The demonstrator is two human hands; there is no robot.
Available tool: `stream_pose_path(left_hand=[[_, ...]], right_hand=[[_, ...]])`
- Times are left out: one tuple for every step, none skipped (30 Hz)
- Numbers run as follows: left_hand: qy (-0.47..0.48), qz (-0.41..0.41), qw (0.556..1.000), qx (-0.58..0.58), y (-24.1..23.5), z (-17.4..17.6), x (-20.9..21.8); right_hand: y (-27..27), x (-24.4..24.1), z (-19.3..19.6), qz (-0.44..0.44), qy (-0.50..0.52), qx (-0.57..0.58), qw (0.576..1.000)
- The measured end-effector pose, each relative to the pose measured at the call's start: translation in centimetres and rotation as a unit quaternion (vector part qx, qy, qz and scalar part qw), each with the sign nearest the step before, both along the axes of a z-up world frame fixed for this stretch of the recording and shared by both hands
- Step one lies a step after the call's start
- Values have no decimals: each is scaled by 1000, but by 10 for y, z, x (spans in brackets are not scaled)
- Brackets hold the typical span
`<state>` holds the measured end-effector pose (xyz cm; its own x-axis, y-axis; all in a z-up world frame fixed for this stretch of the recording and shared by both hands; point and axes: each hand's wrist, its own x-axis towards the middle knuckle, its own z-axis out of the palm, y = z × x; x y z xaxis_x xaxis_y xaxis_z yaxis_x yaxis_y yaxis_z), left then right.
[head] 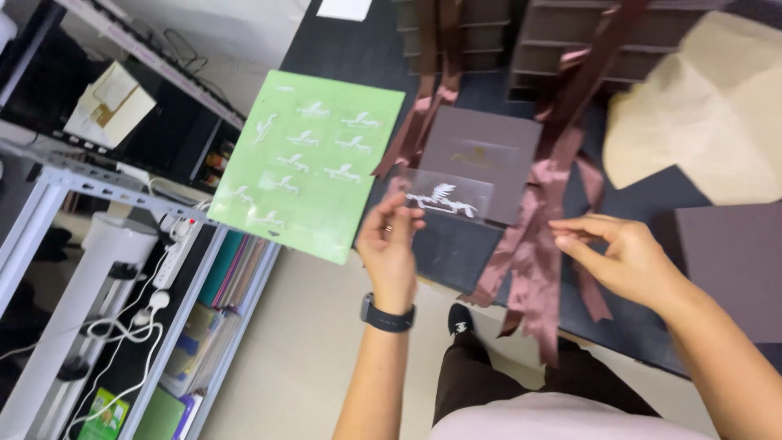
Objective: Applying gold foil logos to brown gift boxes using a handheld heat press and protective paper
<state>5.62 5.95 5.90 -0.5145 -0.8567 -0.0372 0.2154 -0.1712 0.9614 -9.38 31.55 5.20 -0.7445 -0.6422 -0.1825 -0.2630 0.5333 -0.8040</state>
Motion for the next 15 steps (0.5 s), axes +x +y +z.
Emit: stream_pose_path(left_hand=[[10, -7, 999, -40, 26, 5, -10], [13, -13, 999, -39, 49, 6, -22], [25, -10, 1000, 5, 73, 7, -35], [32, -7, 998, 51, 101, 6, -45], [31, -13, 998, 55, 123, 2, -55], [61, -3, 997, 55, 145, 0, -66], [92, 7, 994, 56, 167, -2, -78], [92, 4, 994, 56, 186, -5, -87], [97, 3, 994, 57, 205, -7, -96], [101, 0, 993, 59, 225, -9, -104], [100, -6, 993, 61, 243, -10, -109], [104, -11, 993, 62, 257, -11, -116], [109, -16, 992, 63, 271, -13, -122], [107, -23, 992, 64, 283, -13, -128], [104, -25, 992, 62, 295, -14, -134]], right_hand=[[6, -6, 1, -50, -85, -81, 992], [12, -11, 2, -56, -82, -81, 992], [20, -16, 2, -73, -147, -162, 973], [30, -19, 0, -90, -213, -240, 943], [44, -23, -5, -97, -213, -237, 943], [56, -30, -9, -109, -214, -300, 923], [69, -37, -13, -119, -213, -360, 900], [84, -48, -18, -122, -212, -361, 900], [100, -58, -24, -130, -206, -369, 897], [118, -66, -29, -140, -200, -376, 894], [135, -72, -29, -146, -198, -376, 893], [148, -80, -29, -153, -195, -375, 893], [161, -87, -29, -160, -193, -375, 893], [173, -92, -25, -167, -191, -376, 891], [183, -96, -20, -172, -182, -377, 892]])
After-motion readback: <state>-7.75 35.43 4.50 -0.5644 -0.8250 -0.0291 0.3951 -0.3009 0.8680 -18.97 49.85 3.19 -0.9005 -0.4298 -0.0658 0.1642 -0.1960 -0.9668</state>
